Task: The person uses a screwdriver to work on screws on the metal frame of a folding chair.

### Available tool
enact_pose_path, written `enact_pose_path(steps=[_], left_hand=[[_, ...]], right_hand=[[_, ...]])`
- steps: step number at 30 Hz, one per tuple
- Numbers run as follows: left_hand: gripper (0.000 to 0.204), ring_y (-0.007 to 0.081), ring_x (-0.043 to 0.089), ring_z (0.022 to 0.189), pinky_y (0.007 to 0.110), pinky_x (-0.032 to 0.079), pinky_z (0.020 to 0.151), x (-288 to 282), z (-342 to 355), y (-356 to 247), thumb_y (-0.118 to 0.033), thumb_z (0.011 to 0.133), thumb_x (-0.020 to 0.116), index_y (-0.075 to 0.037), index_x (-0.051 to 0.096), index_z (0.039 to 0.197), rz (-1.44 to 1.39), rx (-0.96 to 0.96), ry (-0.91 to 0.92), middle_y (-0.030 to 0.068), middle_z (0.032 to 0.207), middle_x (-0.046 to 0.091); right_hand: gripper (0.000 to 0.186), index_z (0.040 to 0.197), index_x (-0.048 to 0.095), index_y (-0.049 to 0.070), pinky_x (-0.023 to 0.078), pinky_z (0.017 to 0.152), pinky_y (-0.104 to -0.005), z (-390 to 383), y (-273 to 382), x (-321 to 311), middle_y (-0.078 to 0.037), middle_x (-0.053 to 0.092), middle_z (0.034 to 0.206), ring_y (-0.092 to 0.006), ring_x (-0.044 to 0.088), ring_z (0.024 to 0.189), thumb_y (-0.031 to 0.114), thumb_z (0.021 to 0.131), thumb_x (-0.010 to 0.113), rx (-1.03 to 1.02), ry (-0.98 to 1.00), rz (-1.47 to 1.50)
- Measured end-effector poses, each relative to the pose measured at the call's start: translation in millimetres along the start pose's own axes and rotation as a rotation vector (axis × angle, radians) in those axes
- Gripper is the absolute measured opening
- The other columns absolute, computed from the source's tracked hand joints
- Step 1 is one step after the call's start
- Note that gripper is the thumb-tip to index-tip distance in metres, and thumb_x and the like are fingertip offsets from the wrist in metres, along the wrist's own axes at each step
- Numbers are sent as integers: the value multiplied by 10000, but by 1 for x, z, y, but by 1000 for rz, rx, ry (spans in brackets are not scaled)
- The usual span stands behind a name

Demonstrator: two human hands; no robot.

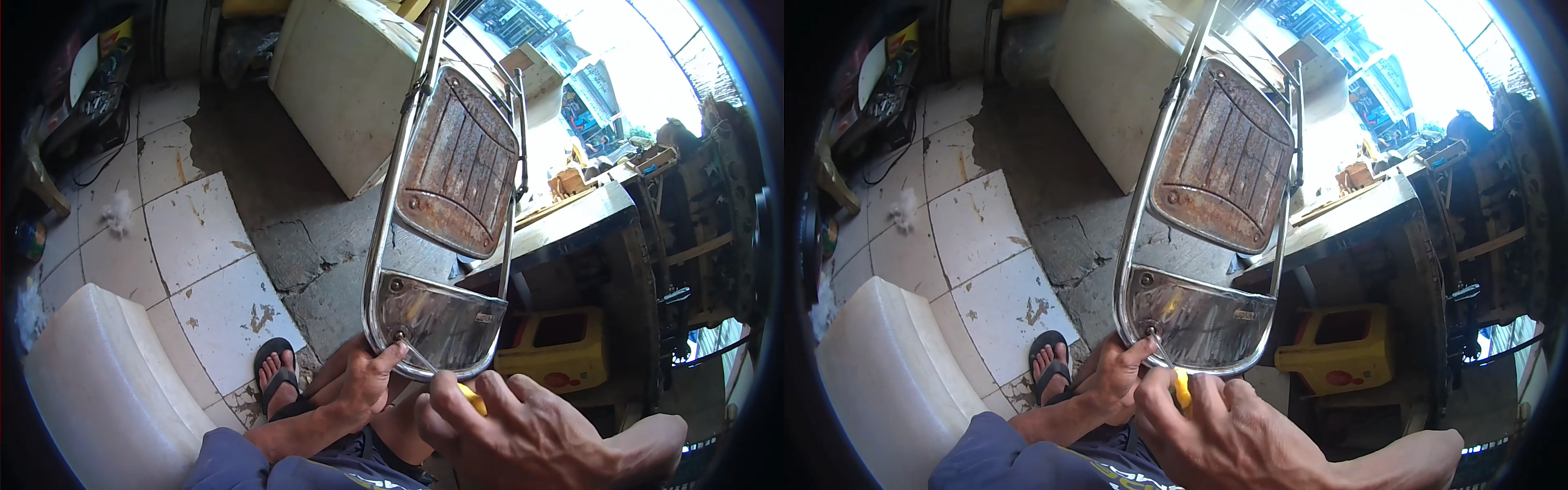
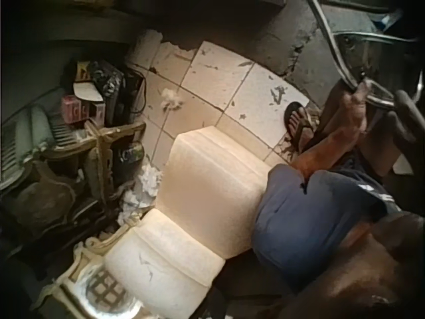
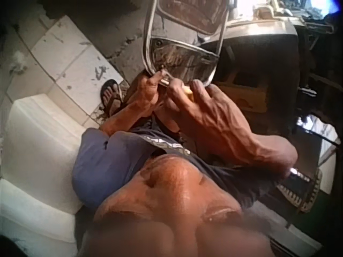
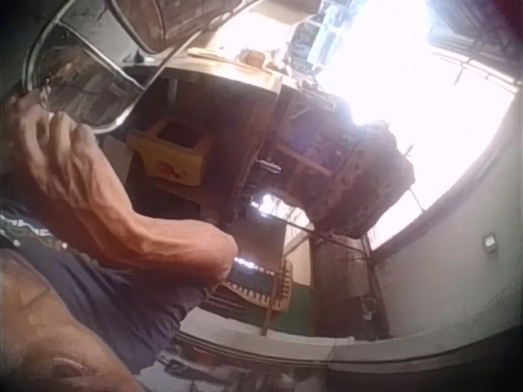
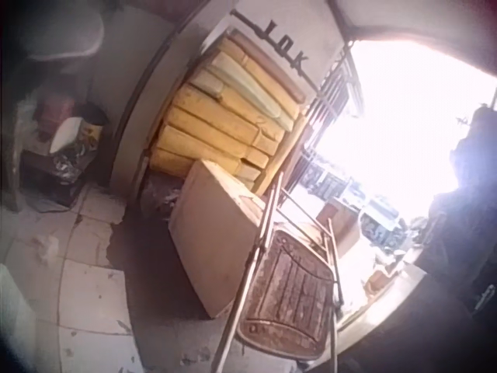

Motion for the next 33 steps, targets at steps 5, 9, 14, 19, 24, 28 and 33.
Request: enact_pose_path(steps=[5, 9, 14, 19, 24, 28, 33], left_hand=[[207, 106, 634, 851, 293, 521, 754, 4, -4, -11, -103, 961, 661, -11, 650, 1146, 155, -3, 6, 18, 981, 671], [203, 88, 586, 717, 290, 474, 621, 9, -12, -15, -239, 990, 663, -47, 648, 1053, 277, -53, -16, -12, 878, 633], [240, 96, 610, 721, 287, 498, 622, 13, -7, -14, -267, 999, 676, -50, 645, 1099, 252, -74, -63, 8, 894, 638], [172, 76, 562, 731, 284, 481, 661, 11, -9, -11, -256, 1002, 683, -96, 639, 1044, 173, -122, -32, -26, 862, 601], [151, 57, 562, 749, 289, 470, 665, 1, -4, -10, -236, 991, 693, -93, 646, 985, 212, -39, -25, -49, 828, 599], [171, 78, 581, 795, 296, 478, 709, -7, 2, 6, -198, 986, 685, -52, 666, 1073, 142, -10, -65, -30, 918, 634], [193, 82, 595, 956, 287, 482, 865, 4, -8, -10, -140, 970, 688, -43, 675, 1136, 135, -33, -12, -1, 1020, 664]], right_hand=[[405, 1227, 624, 5, 536, 823, -360, 5, 3, -12, -174, 553, 1148, -276, 583, 1010, 131, 843, 645, 62, 232, -33], [448, 1277, 605, 22, 540, 797, -352, 2, -1, -7, -170, 555, 1143, -270, 586, 1008, 129, 844, 645, -98, -23, -102], [500, 1330, 583, 55, 533, 757, -340, 0, -3, -3, -158, 559, 1141, -251, 588, 965, 149, 843, 651, -66, 17, -68], [555, 1383, 562, 87, 525, 716, -328, -3, -4, -4, -145, 562, 1139, -233, 590, 922, 169, 843, 658, -68, -7, -58], [610, 1435, 540, 120, 518, 676, -317, -1, -2, -12, -133, 566, 1137, -214, 592, 879, 189, 842, 664, -39, 0, -61], [656, 1478, 522, 146, 512, 644, -307, 1, 0, -12, -123, 569, 1135, -199, 594, 844, 204, 841, 669, -2, 49, 0], [715, 1545, 477, 197, 450, 573, -265, 7, 1, -10, -60, 590, 1107, -144, 582, 777, 245, 862, 683, 13, -124, -291]])
Point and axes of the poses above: each hand's wrist, its own z-axis towards the middle knuckle, its own x-axis out of the palm, y = z × x, the point moved 6 cm from there along z, towards the middle knuckle
